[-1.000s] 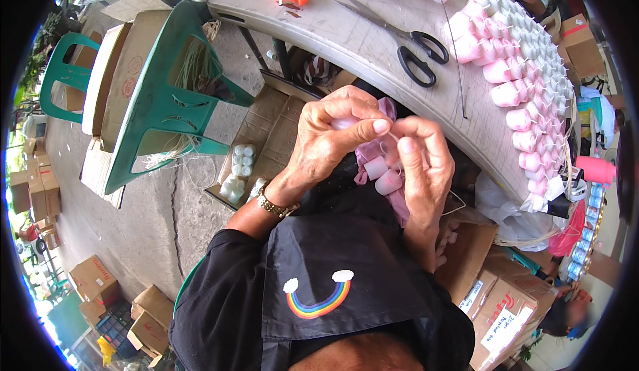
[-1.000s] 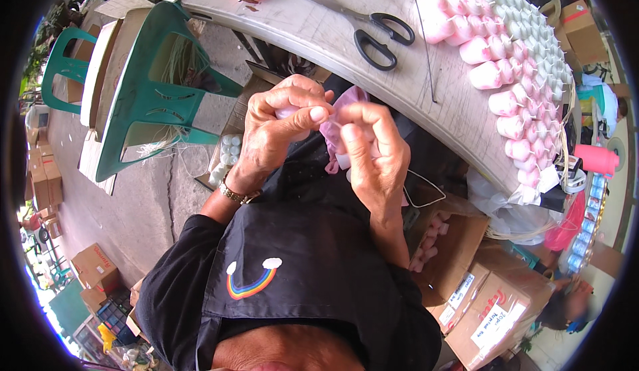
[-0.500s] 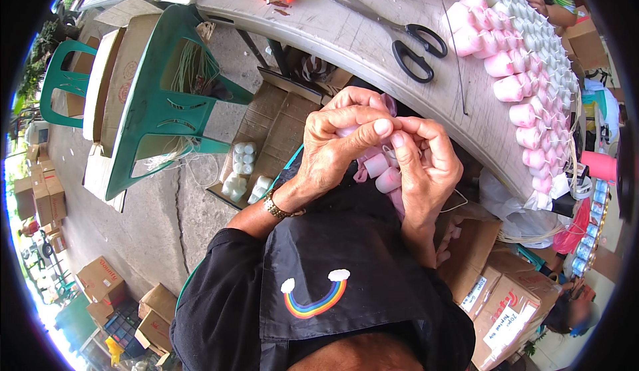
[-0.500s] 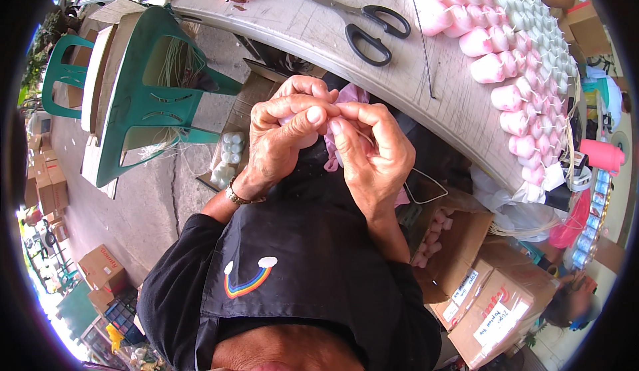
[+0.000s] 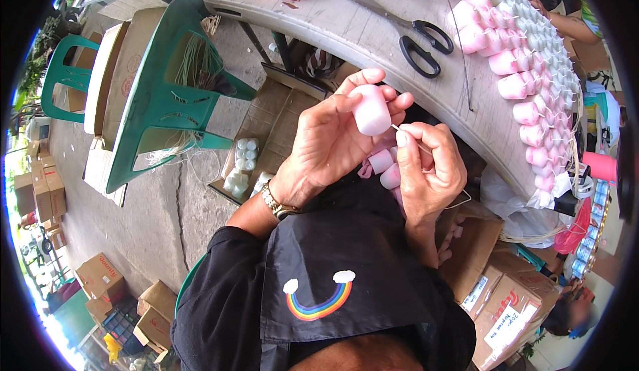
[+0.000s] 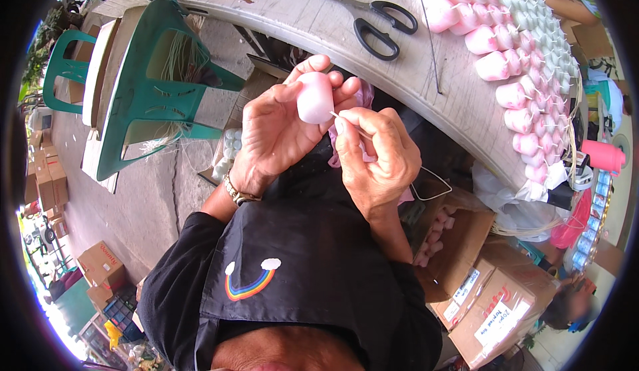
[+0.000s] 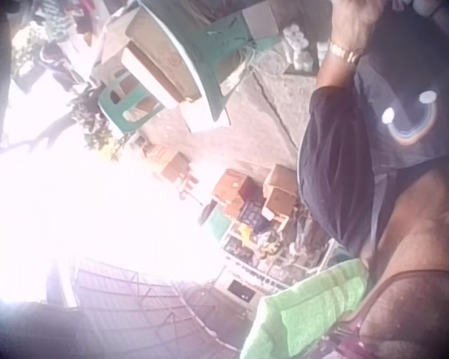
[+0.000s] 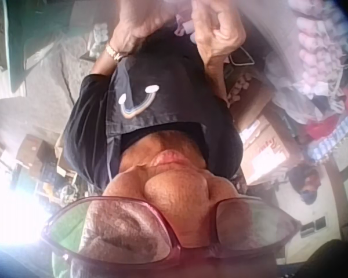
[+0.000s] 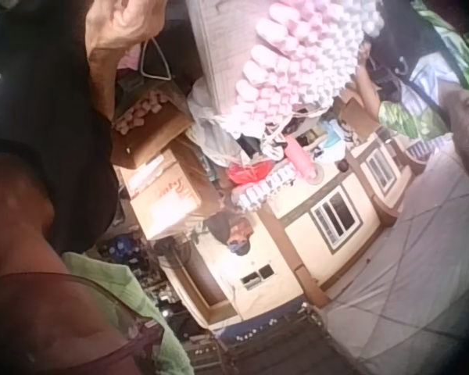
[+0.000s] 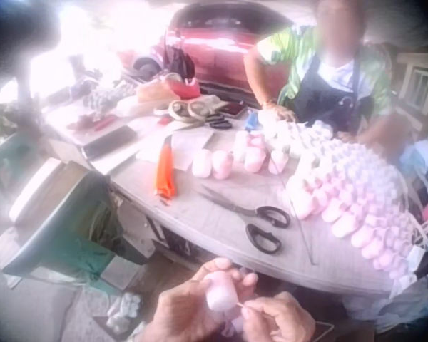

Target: The person inserts wicks into small pink and white cylindrical candles, ties the wicks, and trims them with scissors. They handle the candles one at a time, placing finished units on the table. A second person is visible across the table also working with candles.

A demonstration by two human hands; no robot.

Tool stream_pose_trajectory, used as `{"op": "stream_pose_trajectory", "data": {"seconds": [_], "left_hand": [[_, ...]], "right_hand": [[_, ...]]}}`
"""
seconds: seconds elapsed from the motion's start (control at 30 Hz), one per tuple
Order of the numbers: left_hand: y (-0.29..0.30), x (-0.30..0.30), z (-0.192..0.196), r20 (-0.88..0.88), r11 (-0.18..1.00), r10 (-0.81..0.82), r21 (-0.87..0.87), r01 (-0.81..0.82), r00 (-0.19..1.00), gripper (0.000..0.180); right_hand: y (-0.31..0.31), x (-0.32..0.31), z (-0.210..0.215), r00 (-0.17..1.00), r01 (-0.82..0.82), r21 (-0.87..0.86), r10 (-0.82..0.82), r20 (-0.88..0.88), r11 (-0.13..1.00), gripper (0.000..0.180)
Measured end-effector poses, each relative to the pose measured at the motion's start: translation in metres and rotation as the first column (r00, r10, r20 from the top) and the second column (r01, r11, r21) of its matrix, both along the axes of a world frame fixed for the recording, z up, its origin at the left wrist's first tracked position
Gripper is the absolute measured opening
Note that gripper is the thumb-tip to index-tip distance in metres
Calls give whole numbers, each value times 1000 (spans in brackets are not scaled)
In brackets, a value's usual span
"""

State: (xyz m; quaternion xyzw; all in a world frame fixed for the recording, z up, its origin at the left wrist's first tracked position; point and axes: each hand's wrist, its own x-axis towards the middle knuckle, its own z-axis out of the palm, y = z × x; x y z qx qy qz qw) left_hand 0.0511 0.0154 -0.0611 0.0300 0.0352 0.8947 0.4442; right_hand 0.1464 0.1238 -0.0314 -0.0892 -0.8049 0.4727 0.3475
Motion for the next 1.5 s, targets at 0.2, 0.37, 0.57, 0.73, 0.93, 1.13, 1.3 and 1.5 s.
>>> {"op": "stream_pose_trajectory", "data": {"seconds": [0.2,0.37,0.57,0.73,0.93,1.13,1.3,1.5], "left_hand": [[0,5,-5,25,1000,-21,-12,21,999,34],[4,12,-8,45,1000,-18,-9,19,999,30],[5,12,-7,15,1000,1,-17,-1,1000,26],[6,13,-4,-52,998,39,-57,-42,998,27],[9,15,1,-110,974,128,-170,-146,986,28],[8,14,2,-134,953,193,-211,-218,972,33],[4,13,1,-155,948,190,-228,-222,970,32],[4,14,-1,-173,944,201,-230,-238,964,34]], "right_hand": [[-4,-8,-9,995,19,129,-6,-96,991,16],[-4,-9,-12,996,55,267,-35,-79,962,17],[-2,-10,-12,996,74,370,-50,-74,926,17],[-1,-12,-12,995,85,402,-57,-80,912,17],[-1,-13,-11,994,110,500,-84,-74,859,16],[-2,-18,-13,995,79,482,-39,-93,873,20],[-1,-15,-14,999,43,413,-28,-44,910,20],[-1,-15,-17,996,35,306,-9,-85,951,17]]}}
